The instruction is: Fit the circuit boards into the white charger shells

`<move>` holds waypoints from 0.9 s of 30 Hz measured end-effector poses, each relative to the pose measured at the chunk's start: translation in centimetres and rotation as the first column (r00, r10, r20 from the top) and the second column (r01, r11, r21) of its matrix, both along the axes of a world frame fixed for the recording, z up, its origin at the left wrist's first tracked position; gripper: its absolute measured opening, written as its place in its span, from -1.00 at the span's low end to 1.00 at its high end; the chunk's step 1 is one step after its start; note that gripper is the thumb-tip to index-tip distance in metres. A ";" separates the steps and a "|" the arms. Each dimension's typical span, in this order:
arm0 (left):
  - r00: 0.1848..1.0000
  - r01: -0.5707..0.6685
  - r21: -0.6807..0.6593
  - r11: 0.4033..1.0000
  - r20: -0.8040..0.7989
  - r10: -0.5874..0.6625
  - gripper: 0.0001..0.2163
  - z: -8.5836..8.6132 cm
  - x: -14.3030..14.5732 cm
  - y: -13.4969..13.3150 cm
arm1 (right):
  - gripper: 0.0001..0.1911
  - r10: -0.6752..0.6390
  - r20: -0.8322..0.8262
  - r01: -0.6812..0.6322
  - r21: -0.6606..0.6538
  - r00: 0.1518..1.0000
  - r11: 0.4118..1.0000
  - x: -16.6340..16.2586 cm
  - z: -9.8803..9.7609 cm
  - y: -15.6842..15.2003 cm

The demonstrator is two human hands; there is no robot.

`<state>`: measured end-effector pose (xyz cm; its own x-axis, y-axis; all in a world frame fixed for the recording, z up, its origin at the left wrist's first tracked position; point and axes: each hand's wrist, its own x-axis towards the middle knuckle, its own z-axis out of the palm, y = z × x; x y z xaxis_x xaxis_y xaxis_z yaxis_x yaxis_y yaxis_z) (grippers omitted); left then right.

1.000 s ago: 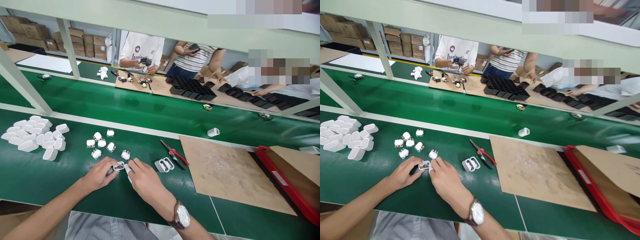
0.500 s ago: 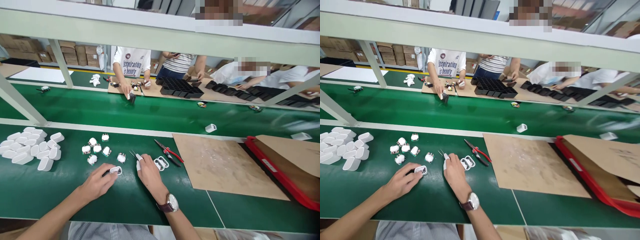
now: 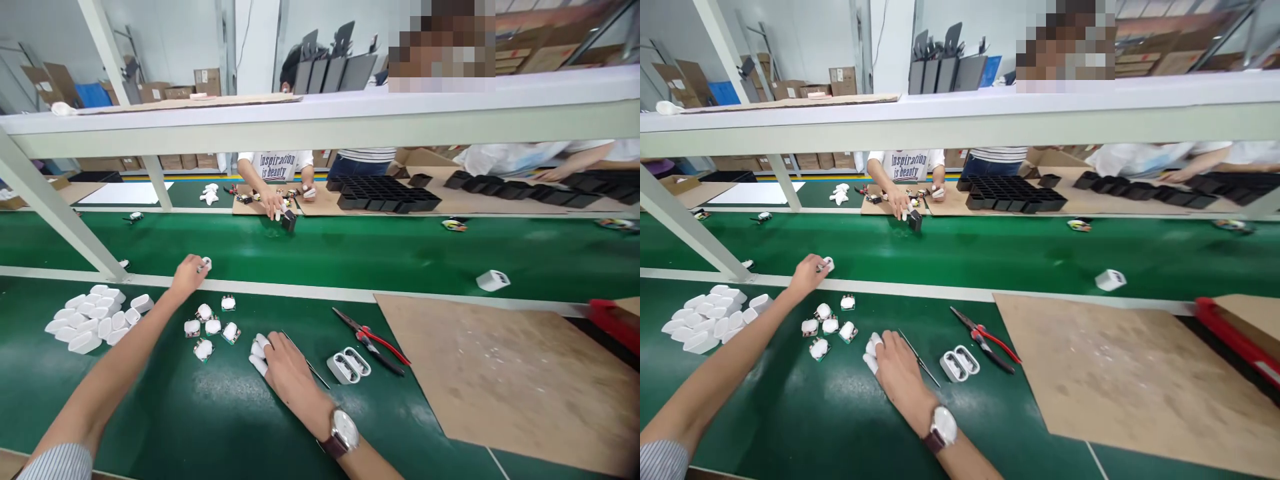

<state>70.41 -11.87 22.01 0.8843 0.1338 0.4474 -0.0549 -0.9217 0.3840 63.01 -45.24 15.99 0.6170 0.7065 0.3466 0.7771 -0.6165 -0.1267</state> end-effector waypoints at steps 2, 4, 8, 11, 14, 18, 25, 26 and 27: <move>0.997 -0.074 -0.015 0.997 -0.033 0.074 -0.89 -0.1 1.6 2.0 | -0.94 0.051 -0.056 -0.052 -0.016 0.997 0.999 0.0 0.2 0.0; 0.993 -0.103 -0.026 0.994 -0.059 0.101 -0.83 -0.2 1.4 3.3 | -0.79 0.111 -0.105 -0.110 0.011 0.988 0.994 -0.2 0.3 -0.5; 0.985 -0.170 -0.021 0.985 -0.044 0.169 -0.57 1.1 -3.1 5.9 | -0.66 0.061 -0.071 -0.050 0.139 0.996 0.989 -1.0 -0.9 -1.2; 0.970 -0.236 0.041 0.971 -0.056 0.238 -0.58 2.6 -8.5 7.9 | -0.74 -0.010 -0.003 0.010 0.146 1.000 0.989 -1.5 -2.5 -1.0; 0.960 -0.223 0.188 0.956 -0.130 0.249 -0.58 2.6 -13.3 9.2 | -0.68 -0.036 0.052 0.031 0.098 0.998 0.995 -2.0 -3.5 -0.4; 0.948 -0.212 0.317 0.925 -0.162 0.273 -0.62 0.7 -15.5 9.9 | -0.62 0.018 0.067 -0.020 0.035 0.998 0.999 -3.0 -3.1 0.4; 0.988 -0.096 0.222 0.970 -0.094 0.119 -0.73 1.4 -12.7 5.8 | -0.69 0.065 0.057 -0.057 -0.123 0.996 0.991 -2.0 -1.7 0.3; 0.996 -0.042 0.168 0.985 -0.065 0.054 -0.73 1.8 -12.8 4.0 | -0.70 0.077 0.039 -0.072 -0.113 0.996 0.991 -1.5 -1.5 -0.1; 0.999 0.035 0.104 0.994 -0.033 -0.031 -0.75 2.0 -13.1 1.9 | -0.70 0.083 0.019 -0.081 -0.097 0.996 0.992 -1.2 -1.2 -0.5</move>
